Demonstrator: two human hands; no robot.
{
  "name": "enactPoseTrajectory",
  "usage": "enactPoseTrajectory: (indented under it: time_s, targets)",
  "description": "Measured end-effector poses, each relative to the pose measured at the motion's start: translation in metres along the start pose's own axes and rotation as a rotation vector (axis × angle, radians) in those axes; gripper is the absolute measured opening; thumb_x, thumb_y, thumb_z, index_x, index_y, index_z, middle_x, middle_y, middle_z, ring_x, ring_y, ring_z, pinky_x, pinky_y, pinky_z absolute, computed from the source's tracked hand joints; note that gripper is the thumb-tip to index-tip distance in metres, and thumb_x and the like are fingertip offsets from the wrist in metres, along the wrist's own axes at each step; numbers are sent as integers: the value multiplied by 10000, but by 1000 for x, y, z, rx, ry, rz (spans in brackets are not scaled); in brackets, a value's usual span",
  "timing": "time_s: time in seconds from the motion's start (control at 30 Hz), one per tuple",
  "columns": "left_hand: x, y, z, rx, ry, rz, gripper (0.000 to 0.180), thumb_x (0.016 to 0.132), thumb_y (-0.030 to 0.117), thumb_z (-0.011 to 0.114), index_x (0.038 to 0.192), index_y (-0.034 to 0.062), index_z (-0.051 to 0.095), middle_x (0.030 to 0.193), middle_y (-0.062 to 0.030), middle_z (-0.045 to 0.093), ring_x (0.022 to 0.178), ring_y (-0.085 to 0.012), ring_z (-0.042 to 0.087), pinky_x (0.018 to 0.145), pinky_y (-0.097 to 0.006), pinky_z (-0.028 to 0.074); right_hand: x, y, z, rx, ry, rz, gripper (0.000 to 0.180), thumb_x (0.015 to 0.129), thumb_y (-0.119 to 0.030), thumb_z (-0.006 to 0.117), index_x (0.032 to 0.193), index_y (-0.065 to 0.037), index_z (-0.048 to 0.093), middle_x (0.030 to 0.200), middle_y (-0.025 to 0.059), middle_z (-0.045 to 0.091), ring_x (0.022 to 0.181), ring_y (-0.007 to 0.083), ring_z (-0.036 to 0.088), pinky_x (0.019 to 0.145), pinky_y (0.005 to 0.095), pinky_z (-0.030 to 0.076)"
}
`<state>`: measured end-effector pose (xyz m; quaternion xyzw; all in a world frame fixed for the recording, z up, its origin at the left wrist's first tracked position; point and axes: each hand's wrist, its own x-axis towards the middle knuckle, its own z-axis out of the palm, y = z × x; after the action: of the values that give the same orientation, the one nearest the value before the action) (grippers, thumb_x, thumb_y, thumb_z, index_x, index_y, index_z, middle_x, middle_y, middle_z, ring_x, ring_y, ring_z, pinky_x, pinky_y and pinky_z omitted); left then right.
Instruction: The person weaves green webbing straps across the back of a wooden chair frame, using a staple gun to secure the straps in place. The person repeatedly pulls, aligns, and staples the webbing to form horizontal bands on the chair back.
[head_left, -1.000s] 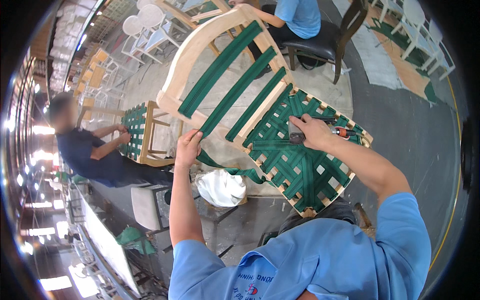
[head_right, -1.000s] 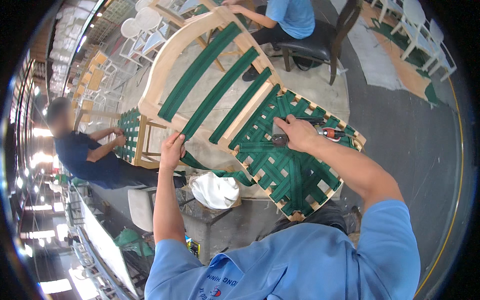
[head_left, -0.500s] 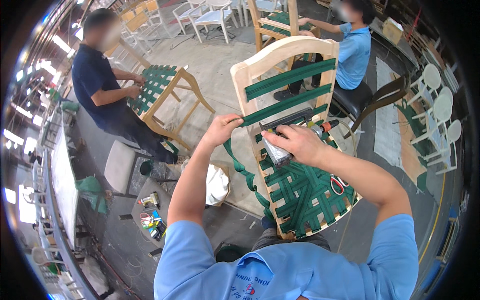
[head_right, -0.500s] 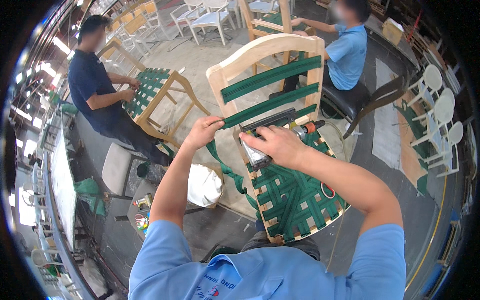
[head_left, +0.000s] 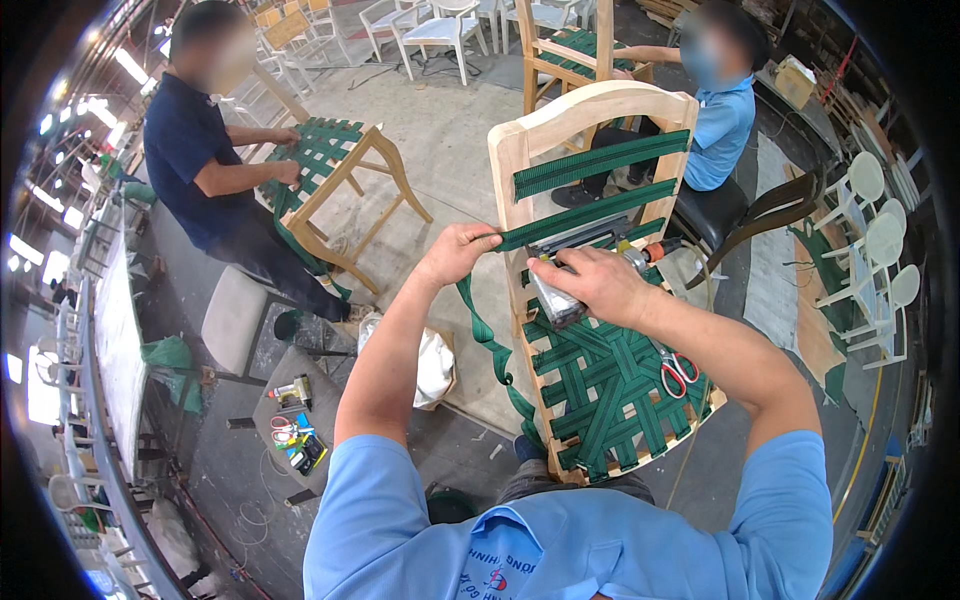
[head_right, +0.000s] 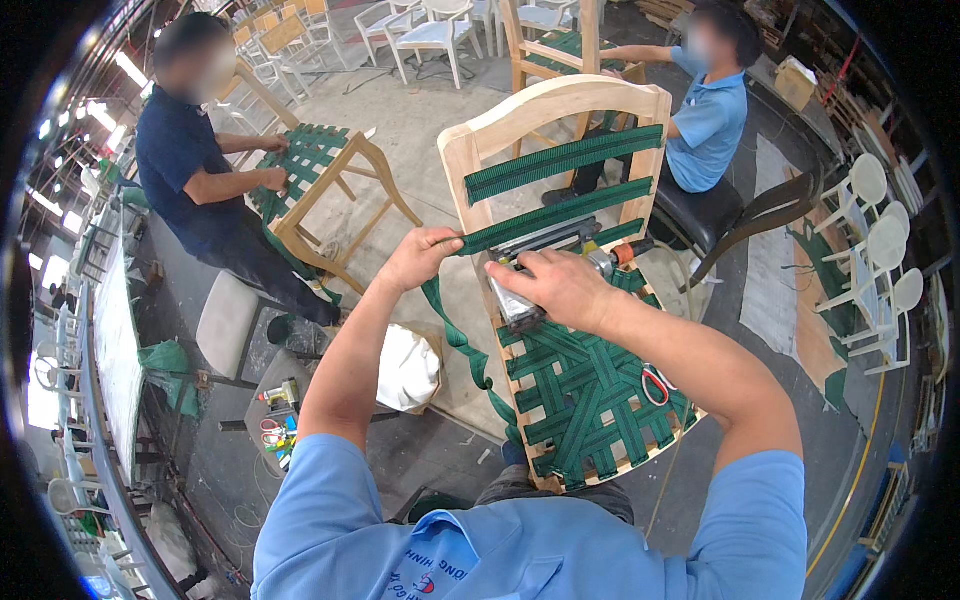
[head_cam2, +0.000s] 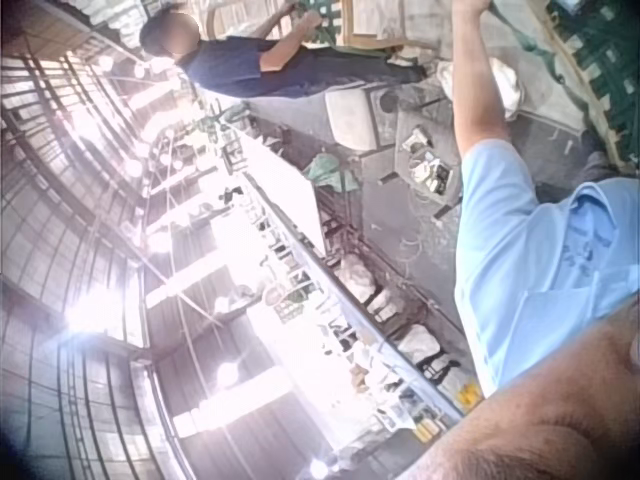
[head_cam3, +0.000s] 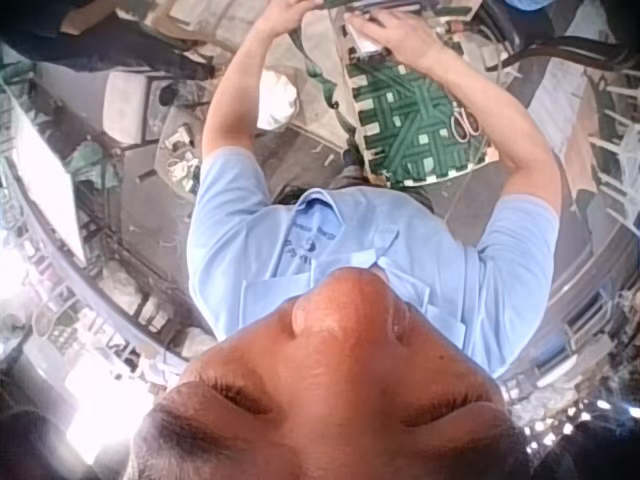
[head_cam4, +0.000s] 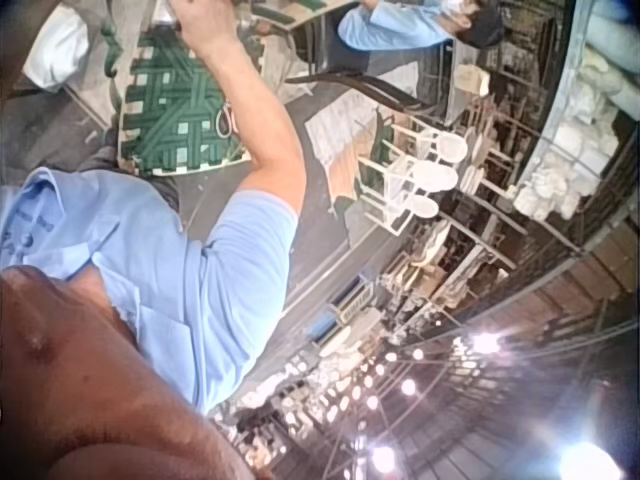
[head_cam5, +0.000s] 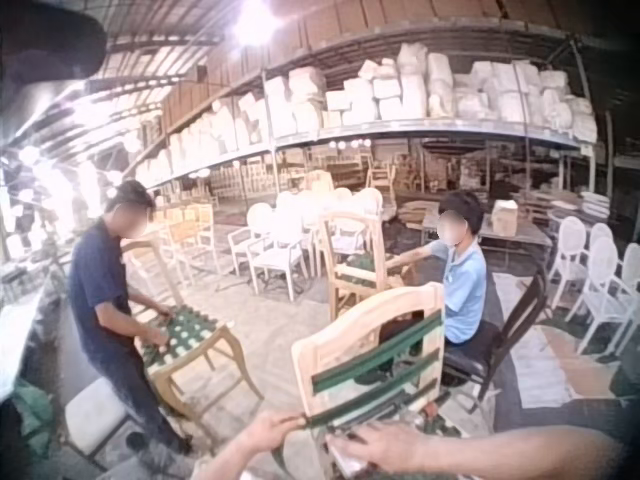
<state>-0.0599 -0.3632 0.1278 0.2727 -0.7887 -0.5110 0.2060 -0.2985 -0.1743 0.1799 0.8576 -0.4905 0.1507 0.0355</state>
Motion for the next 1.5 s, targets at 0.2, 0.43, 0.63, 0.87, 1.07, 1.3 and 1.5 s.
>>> enactPoseTrajectory:
  time_s: [0.2, 0.43, 0.63, 0.87, 1.07, 1.3, 1.5]
  targets:
    - [-2, 6, -1, 13, -1, -40, 253, 1052, 246, 672, 1159, 41, 774, 725, 52, 583, 611, -60, 473, 556, -264, 412, 4, -1, 0, 13, 28, -13, 724, 820, -70, 722, 1508, -212, 546, 1095, 146, 637, 962, 370, 716, 807, 476, 610]
    - [-1, 14, 1, 7, -28, -81, 246, 1042, 238, 681, 1135, 32, 778, 757, 8, 639, 638, -76, 517, 588, -275, 447, 1, -1, 1, -53, -83, 57, 743, 803, -64, 728, 1503, -239, 550, 1008, 139, 642, 942, 366, 715, 775, 476, 600]
    - [-4, -1, -6, 29, 14, 34, 233, 1039, 227, 690, 1127, 32, 782, 897, -21, 733, 823, -95, 595, 747, -293, 501, 13, -8, -5, 4, -1, 7, 818, 749, -64, 776, 1514, -244, 548, 977, 136, 637, 930, 370, 707, 781, 483, 595]
    - [-2, 8, 0, 31, -22, -20, 232, 1047, 211, 676, 1146, 26, 775, 946, -46, 753, 895, -111, 627, 837, -304, 518, 11, -6, -14, -12, -35, 42, 839, 720, -74, 802, 1508, -235, 561, 977, 133, 637, 937, 366, 705, 786, 478, 596]
    - [-2, 4, -2, 13, -26, -18, 237, 1043, 217, 682, 1149, 27, 774, 953, -40, 754, 902, -107, 628, 848, -304, 517, 14, -9, -15, -23, 22, 27, 813, 743, -59, 777, 1506, -236, 561, 972, 129, 639, 926, 357, 708, 760, 464, 597]
    - [-3, 4, 0, 37, -10, -55, 260, 1035, 242, 689, 1171, 38, 775, 994, -79, 779, 939, -142, 670, 885, -326, 533, 18, -8, -22, -57, -32, 47, 823, 751, -62, 776, 1520, -231, 539, 991, 130, 646, 938, 363, 712, 767, 473, 596]
    - [-4, 3, -2, 28, -9, -41, 268, 1032, 255, 692, 1178, 46, 776, 1007, -95, 785, 944, -160, 682, 897, -337, 537, 12, -7, -23, -28, 15, -2, 819, 760, -58, 776, 1525, -222, 533, 1031, 152, 659, 967, 374, 714, 778, 482, 596]
